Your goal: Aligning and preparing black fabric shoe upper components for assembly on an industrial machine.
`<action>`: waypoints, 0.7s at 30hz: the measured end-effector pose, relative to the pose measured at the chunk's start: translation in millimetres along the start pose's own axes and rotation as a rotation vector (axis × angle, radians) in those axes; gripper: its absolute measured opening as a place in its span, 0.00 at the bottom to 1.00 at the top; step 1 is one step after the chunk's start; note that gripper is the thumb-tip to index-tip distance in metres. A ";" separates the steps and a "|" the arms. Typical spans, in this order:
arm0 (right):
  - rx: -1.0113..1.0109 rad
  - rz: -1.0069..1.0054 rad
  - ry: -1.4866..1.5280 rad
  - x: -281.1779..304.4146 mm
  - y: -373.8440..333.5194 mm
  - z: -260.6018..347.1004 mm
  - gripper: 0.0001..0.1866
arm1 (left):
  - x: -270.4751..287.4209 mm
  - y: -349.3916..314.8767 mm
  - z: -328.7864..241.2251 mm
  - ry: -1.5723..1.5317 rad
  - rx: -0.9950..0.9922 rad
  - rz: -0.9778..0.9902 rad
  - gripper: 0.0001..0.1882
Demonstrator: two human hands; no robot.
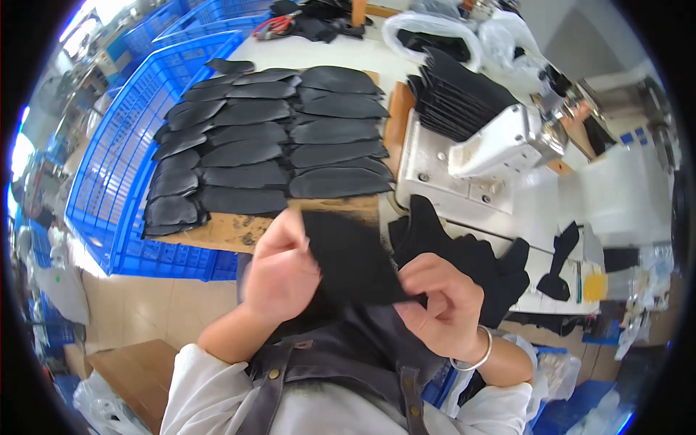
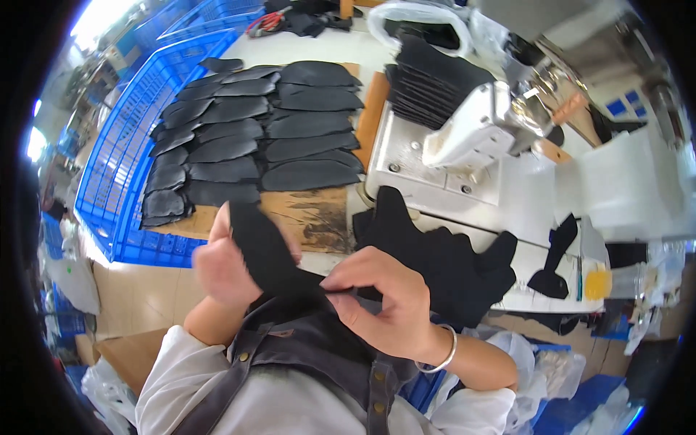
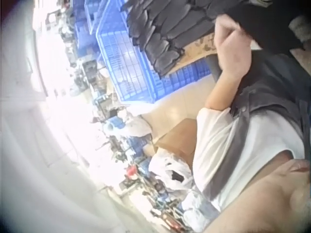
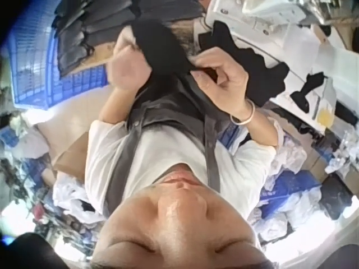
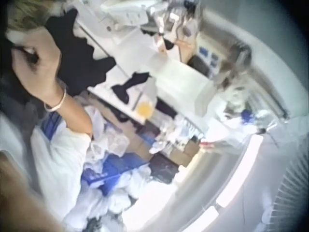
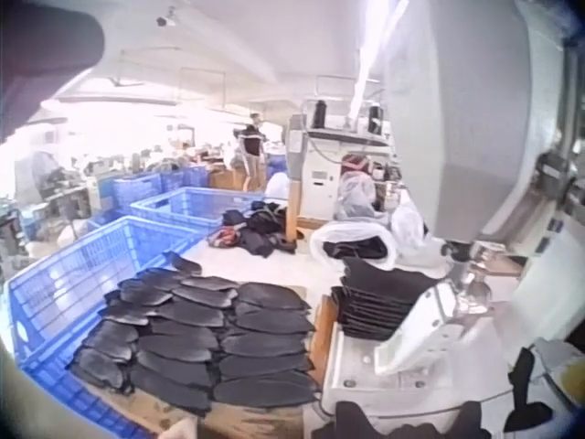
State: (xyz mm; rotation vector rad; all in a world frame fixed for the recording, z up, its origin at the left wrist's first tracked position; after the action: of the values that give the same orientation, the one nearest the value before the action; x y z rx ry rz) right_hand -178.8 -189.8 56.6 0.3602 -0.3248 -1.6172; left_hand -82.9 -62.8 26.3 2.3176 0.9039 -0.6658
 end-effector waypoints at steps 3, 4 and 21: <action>0.644 -0.045 -0.817 -11.1 -24.9 52.8 0.11 | -6.8 3.1 -10.7 0.077 -0.153 0.162 0.20; 0.789 0.158 -1.038 -24.7 -46.6 48.9 0.16 | -1.9 7.3 -4.7 0.057 -0.052 0.153 0.21; 0.455 -0.118 -0.921 6.6 -44.4 66.1 0.19 | -55.1 -27.3 61.7 0.504 0.523 0.157 0.10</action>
State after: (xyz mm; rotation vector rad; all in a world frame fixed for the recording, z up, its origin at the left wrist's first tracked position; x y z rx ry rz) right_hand -247.1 -193.4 97.9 -0.0601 -1.4017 -1.7368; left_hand -153.2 -110.5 7.2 3.0752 0.8071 -0.2658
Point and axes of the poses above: each hand's wrist, its own y-axis towards the middle knuckle, its own x-axis out of the back of the hand, z = x × y, the point moved 10 cm from there along y, towards the middle knuckle, and after that the axes turned 4 degrees about y, right-handed, at the moved point
